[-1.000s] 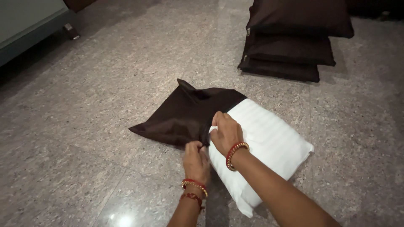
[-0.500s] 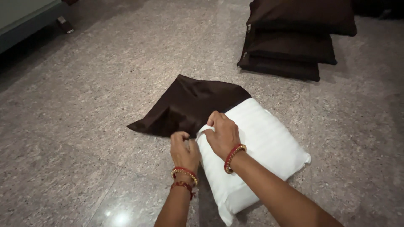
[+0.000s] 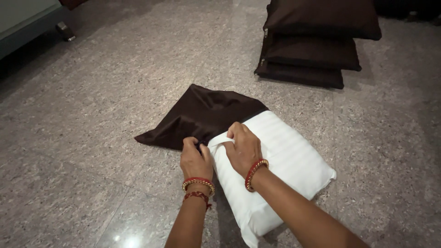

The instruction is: The person puts a white pillow into a brown cover by hand, smoothing the fabric over the pillow and tucking the corners until the pillow is fully enclosed and flattened.

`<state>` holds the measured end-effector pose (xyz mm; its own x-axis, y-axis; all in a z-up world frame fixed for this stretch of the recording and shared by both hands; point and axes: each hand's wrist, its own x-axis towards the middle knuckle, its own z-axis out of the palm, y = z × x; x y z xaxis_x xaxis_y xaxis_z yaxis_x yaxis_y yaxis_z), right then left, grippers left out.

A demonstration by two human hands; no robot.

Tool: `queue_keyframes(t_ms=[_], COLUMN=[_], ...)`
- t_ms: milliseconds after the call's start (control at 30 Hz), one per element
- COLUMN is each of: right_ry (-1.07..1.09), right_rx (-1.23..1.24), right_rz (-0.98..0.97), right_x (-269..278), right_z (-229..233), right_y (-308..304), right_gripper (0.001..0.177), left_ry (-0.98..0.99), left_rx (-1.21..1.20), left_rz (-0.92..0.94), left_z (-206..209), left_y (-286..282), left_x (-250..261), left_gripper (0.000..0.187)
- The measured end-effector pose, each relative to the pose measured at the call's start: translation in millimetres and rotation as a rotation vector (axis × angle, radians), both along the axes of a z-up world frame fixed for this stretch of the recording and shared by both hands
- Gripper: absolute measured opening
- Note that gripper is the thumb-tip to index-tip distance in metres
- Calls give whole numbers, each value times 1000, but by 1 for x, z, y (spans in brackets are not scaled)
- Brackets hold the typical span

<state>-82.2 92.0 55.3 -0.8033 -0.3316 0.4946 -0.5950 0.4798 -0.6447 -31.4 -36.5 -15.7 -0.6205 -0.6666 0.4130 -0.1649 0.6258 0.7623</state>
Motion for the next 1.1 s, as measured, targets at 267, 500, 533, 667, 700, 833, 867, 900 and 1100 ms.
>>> queue_keyframes(t_ms=[267, 500, 533, 667, 700, 833, 867, 900, 1100], right_ry=[-21, 4, -5, -33, -35, 10, 28, 47, 7], right_rx=[-16, -47, -59, -60, -50, -91, -99, -107, -67], right_rz=[11, 9, 9, -15, -25, -28, -30, -33, -65], right_x=[5, 7, 6, 4, 3, 0, -1, -2, -10], right_z=[-2, 4, 5, 10, 10, 7, 7, 6, -2], right_y=[2, 2, 2, 5, 5, 5, 6, 6, 3], right_gripper=[13, 16, 16, 16, 15, 15, 14, 14, 14], left_ry=[29, 86, 128, 295, 339, 119, 80, 42, 89], left_rx=[-85, 388, 475, 730, 769, 204, 136, 67, -5], left_rz=[196, 216, 165, -30, -75, -58, -69, -80, -278], left_z=[-17, -47, -48, -51, -51, -47, -44, -41, -20], left_y=[-3, -9, -10, -7, -6, -8, -6, -5, 18], left_x=[-2, -19, -20, -21, -21, -12, -9, -6, 28], left_gripper=[25, 20, 21, 24, 24, 26, 27, 27, 24])
